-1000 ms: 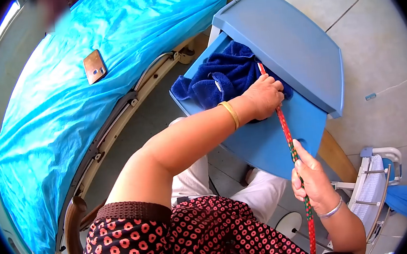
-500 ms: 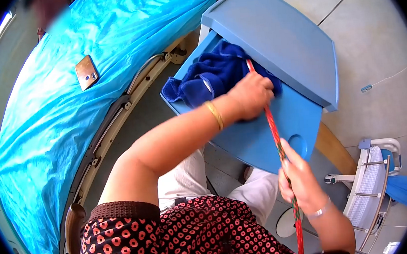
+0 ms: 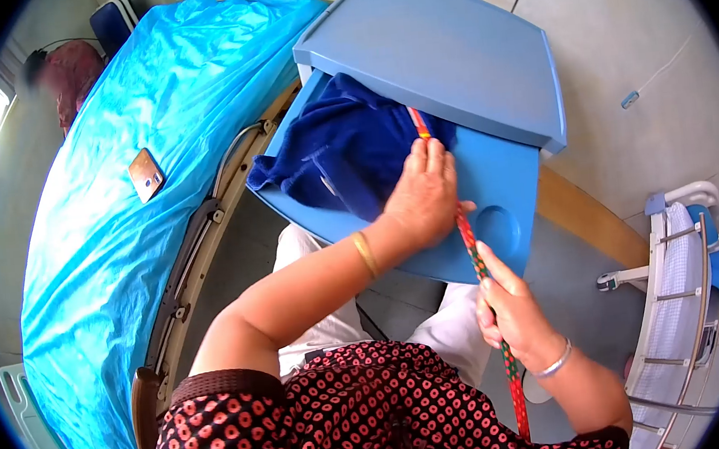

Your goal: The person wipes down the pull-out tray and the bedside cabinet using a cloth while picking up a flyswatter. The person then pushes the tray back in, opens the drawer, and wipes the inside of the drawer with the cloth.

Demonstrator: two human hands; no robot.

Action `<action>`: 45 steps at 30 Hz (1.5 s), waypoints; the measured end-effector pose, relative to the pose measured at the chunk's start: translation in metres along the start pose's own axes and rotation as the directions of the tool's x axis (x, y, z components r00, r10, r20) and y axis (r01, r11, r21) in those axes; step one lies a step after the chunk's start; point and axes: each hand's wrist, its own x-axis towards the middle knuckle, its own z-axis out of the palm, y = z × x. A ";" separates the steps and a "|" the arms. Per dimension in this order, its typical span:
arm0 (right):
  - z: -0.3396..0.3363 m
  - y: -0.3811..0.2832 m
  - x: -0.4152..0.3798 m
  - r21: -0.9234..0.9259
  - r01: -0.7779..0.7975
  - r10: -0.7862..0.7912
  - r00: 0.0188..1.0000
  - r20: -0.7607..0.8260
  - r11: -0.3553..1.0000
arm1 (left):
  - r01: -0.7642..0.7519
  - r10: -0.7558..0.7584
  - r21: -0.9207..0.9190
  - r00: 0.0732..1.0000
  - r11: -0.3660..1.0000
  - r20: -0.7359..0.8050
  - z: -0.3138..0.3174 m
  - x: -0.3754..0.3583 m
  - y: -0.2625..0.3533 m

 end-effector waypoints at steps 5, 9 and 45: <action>-0.030 0.029 -0.047 0.064 0.028 -0.014 0.978 -0.208 0.998 | -0.151 0.156 -0.085 0.986 0.985 0.058 0.017 0.014 0.066; -0.044 0.042 -0.075 0.057 0.075 -0.053 0.949 -0.312 0.996 | -0.272 0.276 -0.060 0.959 0.960 0.072 0.025 0.021 0.105; -0.076 0.028 -0.060 0.023 0.066 -0.059 0.969 -0.239 0.998 | -0.323 0.307 0.140 0.943 0.936 0.128 0.045 0.047 0.106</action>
